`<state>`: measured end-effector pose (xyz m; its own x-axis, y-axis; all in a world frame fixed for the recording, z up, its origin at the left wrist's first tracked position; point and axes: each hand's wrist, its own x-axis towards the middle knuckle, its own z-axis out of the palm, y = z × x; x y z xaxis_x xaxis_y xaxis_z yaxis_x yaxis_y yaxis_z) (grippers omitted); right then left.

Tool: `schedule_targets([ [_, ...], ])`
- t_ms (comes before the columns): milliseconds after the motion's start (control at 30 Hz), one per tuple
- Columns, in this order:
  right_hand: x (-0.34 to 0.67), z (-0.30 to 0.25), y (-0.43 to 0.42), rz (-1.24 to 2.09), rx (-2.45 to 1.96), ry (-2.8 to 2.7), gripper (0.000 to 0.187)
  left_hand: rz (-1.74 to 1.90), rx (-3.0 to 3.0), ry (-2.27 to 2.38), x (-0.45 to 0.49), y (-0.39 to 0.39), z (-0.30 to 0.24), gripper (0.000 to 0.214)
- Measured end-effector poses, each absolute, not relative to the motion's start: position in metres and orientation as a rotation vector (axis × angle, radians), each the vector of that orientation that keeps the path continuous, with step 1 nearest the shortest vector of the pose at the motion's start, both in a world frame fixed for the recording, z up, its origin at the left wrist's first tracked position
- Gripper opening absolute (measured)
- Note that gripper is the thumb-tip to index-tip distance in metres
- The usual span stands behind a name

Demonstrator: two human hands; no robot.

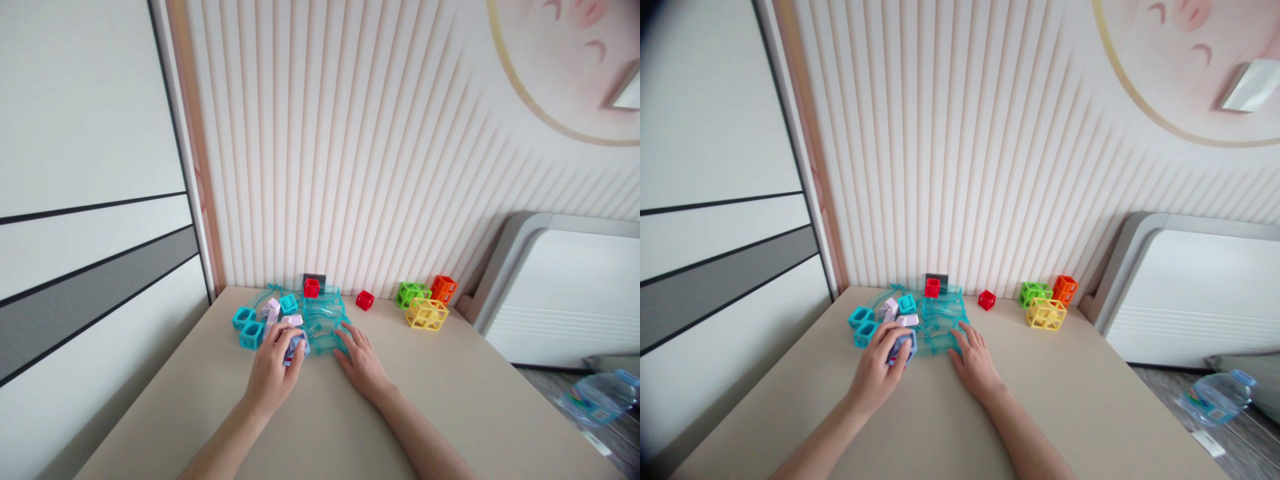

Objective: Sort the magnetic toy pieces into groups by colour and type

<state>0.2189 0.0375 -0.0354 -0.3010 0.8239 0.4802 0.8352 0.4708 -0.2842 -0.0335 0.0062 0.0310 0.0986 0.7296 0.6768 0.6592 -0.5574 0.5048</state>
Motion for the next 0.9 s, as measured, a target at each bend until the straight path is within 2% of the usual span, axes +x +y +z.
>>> schedule_targets([
  [133,0.217,-0.031,0.036,-0.101,-1.325,-2.155,0.049,1.654,1.815,1.086,-0.026,0.004,0.026,0.035],
  [233,0.212,-0.019,0.03,-0.146,-1.213,-2.175,0.048,1.676,1.503,1.093,-0.019,0.009,0.015,0.045],
  [367,0.199,-0.002,0.015,0.002,-1.025,-2.207,0.048,1.709,1.315,1.157,-0.013,0.018,0.003,0.05],
  [567,0.181,0.003,-0.002,0.276,-0.894,-2.16,0.068,1.658,1.321,1.18,-0.009,0.019,-0.004,0.047],
  [733,0.179,0.0,-0.006,0.279,-0.984,-2.068,0.056,1.593,1.525,1.075,-0.011,0.014,-0.005,0.046],
  [900,0.19,-0.008,0.004,0.065,-0.922,-2.075,0.061,1.501,1.642,0.993,-0.011,0.013,-0.004,0.057],
])
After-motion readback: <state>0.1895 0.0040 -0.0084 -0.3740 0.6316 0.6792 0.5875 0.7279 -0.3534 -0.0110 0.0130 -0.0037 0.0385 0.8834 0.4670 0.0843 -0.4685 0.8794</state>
